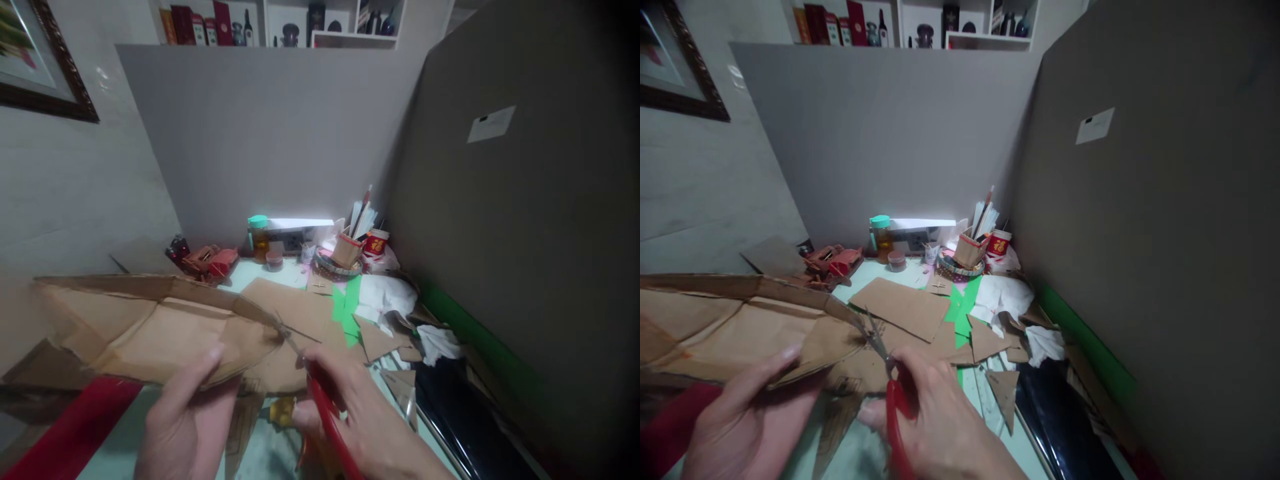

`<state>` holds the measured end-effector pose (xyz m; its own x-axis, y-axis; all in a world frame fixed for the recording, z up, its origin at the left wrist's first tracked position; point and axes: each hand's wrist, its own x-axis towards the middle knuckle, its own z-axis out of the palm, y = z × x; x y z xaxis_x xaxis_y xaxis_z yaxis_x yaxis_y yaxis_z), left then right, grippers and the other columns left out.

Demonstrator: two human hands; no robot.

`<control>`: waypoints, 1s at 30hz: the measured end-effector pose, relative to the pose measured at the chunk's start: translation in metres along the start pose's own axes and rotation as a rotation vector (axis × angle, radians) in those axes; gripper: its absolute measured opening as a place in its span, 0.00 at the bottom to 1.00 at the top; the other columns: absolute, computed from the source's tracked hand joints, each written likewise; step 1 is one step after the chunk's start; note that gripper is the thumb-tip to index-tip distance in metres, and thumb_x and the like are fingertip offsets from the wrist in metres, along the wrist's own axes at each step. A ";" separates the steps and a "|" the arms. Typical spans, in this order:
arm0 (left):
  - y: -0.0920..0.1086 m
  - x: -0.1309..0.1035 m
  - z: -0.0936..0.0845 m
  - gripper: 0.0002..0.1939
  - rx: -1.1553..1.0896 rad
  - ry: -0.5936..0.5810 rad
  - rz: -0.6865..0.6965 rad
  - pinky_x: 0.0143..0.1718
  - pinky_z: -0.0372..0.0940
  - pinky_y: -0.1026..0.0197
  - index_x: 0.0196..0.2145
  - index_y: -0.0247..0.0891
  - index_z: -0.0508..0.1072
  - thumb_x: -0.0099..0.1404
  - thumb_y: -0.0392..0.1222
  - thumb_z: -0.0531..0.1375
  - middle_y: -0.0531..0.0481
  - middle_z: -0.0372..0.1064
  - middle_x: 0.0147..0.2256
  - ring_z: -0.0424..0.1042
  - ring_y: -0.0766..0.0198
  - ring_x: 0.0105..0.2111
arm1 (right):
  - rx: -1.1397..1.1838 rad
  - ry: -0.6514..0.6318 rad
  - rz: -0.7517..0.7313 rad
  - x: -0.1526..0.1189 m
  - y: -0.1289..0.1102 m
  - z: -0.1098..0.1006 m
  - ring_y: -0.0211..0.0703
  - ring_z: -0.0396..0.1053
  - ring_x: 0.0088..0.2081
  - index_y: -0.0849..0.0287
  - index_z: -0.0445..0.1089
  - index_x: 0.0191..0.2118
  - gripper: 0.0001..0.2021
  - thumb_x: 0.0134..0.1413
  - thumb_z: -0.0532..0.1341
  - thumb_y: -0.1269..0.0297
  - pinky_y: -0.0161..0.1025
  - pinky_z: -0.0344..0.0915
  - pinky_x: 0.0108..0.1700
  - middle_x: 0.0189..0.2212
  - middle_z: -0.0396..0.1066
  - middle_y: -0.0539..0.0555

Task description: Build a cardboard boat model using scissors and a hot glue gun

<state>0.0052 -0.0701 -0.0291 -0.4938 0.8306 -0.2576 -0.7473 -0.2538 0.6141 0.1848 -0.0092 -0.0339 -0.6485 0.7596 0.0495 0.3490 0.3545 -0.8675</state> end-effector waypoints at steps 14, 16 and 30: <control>0.000 -0.006 0.002 0.21 0.028 0.020 0.042 0.53 0.73 0.49 0.48 0.46 0.78 0.55 0.35 0.67 0.52 0.80 0.46 0.74 0.47 0.54 | -0.181 0.205 -0.283 0.000 0.011 0.001 0.35 0.55 0.25 0.55 0.57 0.28 0.11 0.56 0.60 0.63 0.34 0.50 0.29 0.23 0.58 0.45; 0.002 -0.006 0.003 0.24 0.026 0.018 0.015 0.54 0.72 0.50 0.50 0.45 0.77 0.54 0.33 0.67 0.52 0.80 0.47 0.74 0.48 0.54 | -0.265 0.197 -0.295 -0.002 0.013 0.001 0.36 0.56 0.25 0.55 0.58 0.29 0.08 0.58 0.58 0.66 0.35 0.50 0.29 0.23 0.59 0.45; 0.002 -0.005 0.001 0.22 0.050 0.043 0.047 0.52 0.74 0.49 0.46 0.48 0.78 0.54 0.31 0.64 0.53 0.80 0.45 0.74 0.48 0.53 | -0.339 0.136 -0.222 -0.001 0.018 0.001 0.40 0.59 0.28 0.54 0.57 0.31 0.08 0.58 0.58 0.63 0.37 0.52 0.32 0.27 0.62 0.47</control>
<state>0.0064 -0.0740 -0.0252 -0.5473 0.7960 -0.2586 -0.7002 -0.2663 0.6624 0.1914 -0.0039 -0.0498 -0.6458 0.7017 0.3009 0.4287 0.6594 -0.6176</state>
